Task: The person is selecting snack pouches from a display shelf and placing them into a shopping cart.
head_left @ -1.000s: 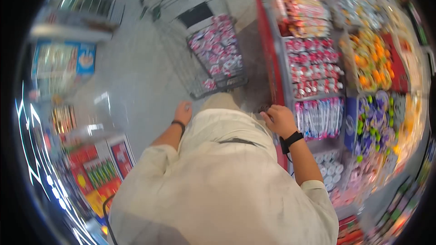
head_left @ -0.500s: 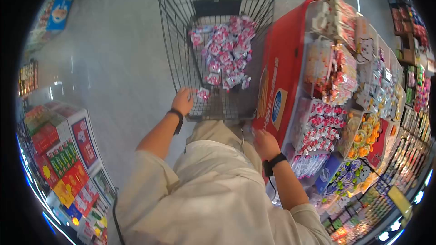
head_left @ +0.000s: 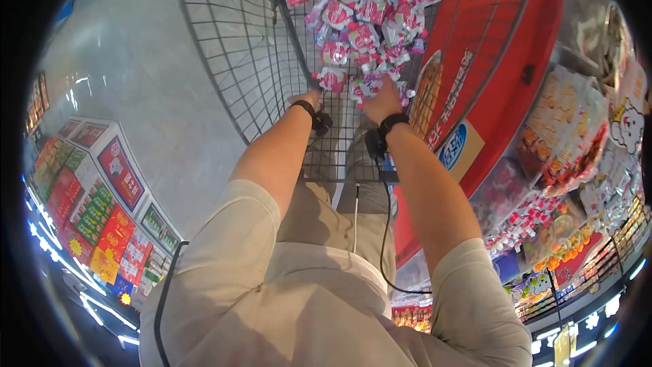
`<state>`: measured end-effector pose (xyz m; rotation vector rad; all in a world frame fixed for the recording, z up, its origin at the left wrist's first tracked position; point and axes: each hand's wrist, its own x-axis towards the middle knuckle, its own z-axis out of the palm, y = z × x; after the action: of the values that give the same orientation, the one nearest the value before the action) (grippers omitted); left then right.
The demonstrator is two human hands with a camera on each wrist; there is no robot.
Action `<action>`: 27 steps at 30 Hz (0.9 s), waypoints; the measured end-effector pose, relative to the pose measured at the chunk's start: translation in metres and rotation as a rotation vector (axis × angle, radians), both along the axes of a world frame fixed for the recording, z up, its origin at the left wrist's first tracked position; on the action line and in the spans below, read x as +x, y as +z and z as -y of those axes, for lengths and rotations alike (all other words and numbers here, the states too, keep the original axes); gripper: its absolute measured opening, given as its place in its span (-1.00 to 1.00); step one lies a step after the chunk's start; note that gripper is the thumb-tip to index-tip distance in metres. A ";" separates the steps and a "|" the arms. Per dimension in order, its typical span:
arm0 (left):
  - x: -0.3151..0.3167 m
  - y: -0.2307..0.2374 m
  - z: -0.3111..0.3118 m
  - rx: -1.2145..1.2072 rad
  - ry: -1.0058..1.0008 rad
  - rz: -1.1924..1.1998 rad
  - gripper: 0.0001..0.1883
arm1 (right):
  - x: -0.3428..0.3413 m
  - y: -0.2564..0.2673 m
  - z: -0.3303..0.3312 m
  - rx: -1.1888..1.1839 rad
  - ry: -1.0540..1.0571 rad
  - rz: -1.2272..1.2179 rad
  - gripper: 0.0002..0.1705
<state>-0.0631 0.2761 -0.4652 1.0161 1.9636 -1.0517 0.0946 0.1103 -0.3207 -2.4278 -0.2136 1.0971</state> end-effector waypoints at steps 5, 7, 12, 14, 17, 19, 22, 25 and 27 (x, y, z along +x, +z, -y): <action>0.033 0.100 0.020 0.327 0.122 0.008 -0.09 | -0.003 -0.011 -0.010 -0.118 0.062 0.162 -0.10; 0.028 0.093 0.033 0.449 0.096 0.098 -0.10 | -0.013 -0.021 -0.005 -0.080 0.052 0.162 -0.15; 0.032 0.115 0.049 0.450 0.336 0.380 -0.15 | -0.031 -0.039 0.019 -0.040 0.050 0.072 -0.54; 0.035 0.127 0.045 0.357 0.450 0.649 -0.29 | -0.042 -0.066 0.040 0.010 0.043 -0.131 -0.46; 0.037 0.142 0.036 0.277 0.634 0.858 -0.44 | -0.046 -0.050 0.040 -0.017 0.134 -0.258 -0.23; 0.040 0.162 0.031 0.057 0.839 1.023 -0.59 | -0.045 -0.015 0.033 -0.151 0.254 -0.245 0.15; 0.052 0.208 0.027 -0.135 0.797 1.166 -0.58 | -0.038 0.026 0.029 0.118 0.232 -0.194 0.12; 0.052 0.234 0.023 -0.218 0.646 1.305 -0.57 | -0.016 0.100 0.035 0.385 -0.007 -0.387 -0.10; 0.075 0.280 0.041 -0.128 0.465 1.356 -0.63 | -0.006 0.142 0.048 0.569 -0.206 -0.517 -0.10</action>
<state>0.0119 0.2354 -0.1848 0.7711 0.8815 -0.0709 0.0883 0.0621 -0.1787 -1.5772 -0.0844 1.3096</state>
